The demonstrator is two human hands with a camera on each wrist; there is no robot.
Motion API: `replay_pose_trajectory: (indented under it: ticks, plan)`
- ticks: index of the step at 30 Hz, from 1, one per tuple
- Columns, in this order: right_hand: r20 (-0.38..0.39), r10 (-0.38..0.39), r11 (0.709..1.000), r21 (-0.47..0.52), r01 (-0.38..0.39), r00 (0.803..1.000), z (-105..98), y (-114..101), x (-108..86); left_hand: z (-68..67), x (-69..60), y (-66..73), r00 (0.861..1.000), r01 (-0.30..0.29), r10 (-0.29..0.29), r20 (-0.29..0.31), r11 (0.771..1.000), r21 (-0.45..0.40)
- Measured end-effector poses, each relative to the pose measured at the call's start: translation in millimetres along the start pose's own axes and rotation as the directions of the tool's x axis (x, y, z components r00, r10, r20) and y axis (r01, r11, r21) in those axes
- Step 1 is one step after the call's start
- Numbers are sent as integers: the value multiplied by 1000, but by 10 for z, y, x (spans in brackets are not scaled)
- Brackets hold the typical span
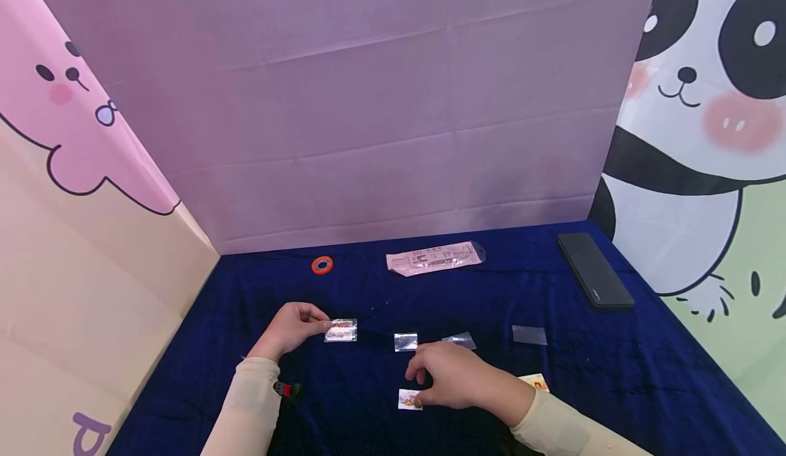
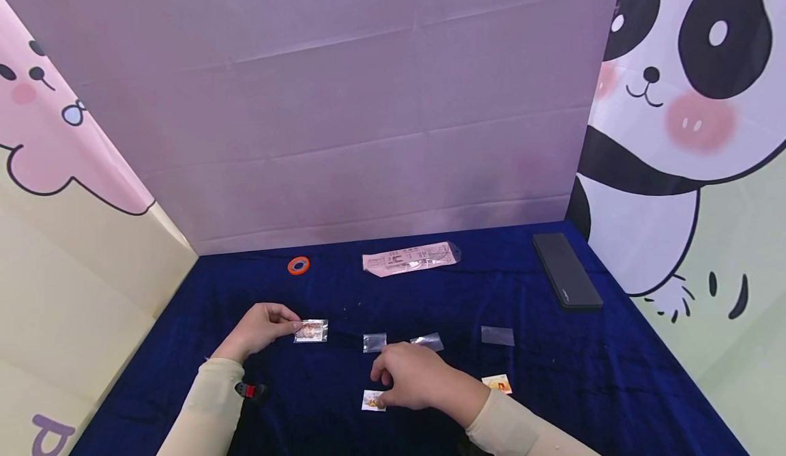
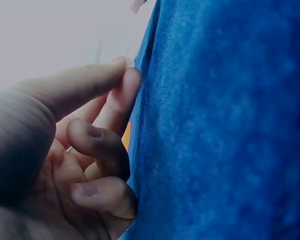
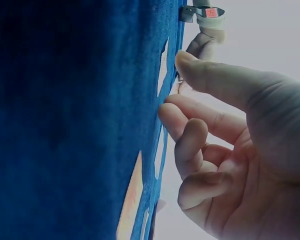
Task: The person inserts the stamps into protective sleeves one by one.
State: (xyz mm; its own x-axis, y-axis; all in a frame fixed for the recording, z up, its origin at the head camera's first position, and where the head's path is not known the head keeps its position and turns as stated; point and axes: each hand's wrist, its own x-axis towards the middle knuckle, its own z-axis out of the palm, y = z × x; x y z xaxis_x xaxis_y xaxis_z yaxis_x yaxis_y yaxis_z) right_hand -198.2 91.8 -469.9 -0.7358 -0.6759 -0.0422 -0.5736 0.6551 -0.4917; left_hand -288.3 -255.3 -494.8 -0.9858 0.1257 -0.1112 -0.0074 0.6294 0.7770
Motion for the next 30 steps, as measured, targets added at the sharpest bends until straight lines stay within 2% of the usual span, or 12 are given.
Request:
replay_pose_trajectory:
  ticks: [9,19,30]
  plan:
    - [-16,-14,999,-44,13,1000,54,2,-6,11,17,-13,1000,-7,8,-17,999,42]
    - [10,0,1000,-8,0,1000,55,-11,-13,34,42,-38,1000,20,-19,-6,998,52]
    - [15,7,999,45,-8,1000,47,-41,-5,18,25,-35,1000,4,-3,-7,998,66]
